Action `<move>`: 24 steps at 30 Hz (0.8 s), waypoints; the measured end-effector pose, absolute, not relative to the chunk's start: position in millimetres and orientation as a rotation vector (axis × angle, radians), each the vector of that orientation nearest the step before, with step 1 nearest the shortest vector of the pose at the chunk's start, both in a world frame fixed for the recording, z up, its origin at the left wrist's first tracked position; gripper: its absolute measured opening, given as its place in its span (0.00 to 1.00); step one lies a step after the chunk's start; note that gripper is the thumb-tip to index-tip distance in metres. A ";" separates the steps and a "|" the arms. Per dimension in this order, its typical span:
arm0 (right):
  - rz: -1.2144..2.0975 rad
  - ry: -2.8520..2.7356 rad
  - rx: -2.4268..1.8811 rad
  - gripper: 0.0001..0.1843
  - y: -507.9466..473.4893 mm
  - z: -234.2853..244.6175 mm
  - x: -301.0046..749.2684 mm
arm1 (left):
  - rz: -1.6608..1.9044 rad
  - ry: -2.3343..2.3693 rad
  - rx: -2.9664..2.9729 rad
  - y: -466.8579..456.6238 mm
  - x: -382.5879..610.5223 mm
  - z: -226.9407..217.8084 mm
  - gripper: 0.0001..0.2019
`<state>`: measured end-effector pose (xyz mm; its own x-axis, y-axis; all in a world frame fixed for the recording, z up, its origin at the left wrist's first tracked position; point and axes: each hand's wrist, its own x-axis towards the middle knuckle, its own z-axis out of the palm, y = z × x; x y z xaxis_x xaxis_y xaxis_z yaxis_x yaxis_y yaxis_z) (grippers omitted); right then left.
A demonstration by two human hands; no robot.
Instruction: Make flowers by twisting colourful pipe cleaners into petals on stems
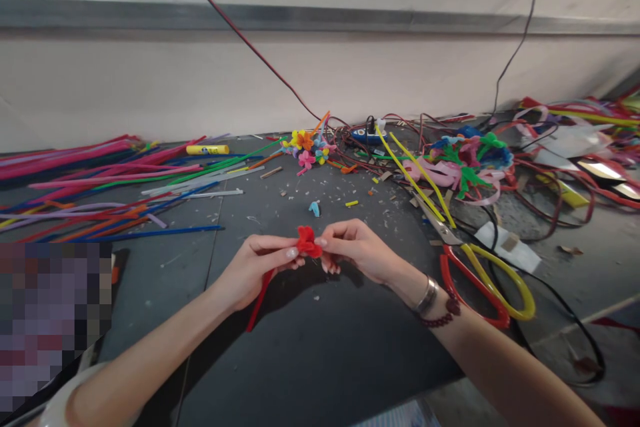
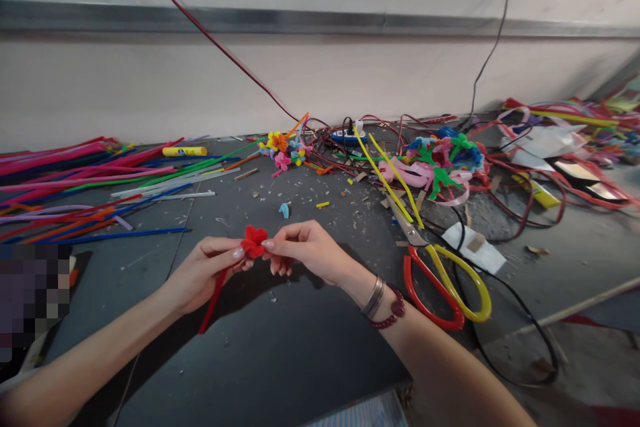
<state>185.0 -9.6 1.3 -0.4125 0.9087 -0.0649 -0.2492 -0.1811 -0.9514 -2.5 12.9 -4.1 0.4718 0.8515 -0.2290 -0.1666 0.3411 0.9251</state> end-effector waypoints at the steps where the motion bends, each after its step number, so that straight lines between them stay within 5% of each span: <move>1: 1.721 -1.211 -0.851 0.13 -9.6 1.3 184.8 | 0.761 0.836 0.970 13.0 -1.9 -3.8 0.07; 24: 2.114 -0.995 -0.399 0.10 -14.0 -15.5 176.0 | 0.597 0.628 1.083 7.1 -1.6 1.6 0.04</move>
<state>176.0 -14.0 -15.5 -0.6683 0.7431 0.0350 -0.5007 -0.4145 -0.7599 -1.6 7.1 1.6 0.6811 0.7122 -0.1701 -0.1344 0.3500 0.9271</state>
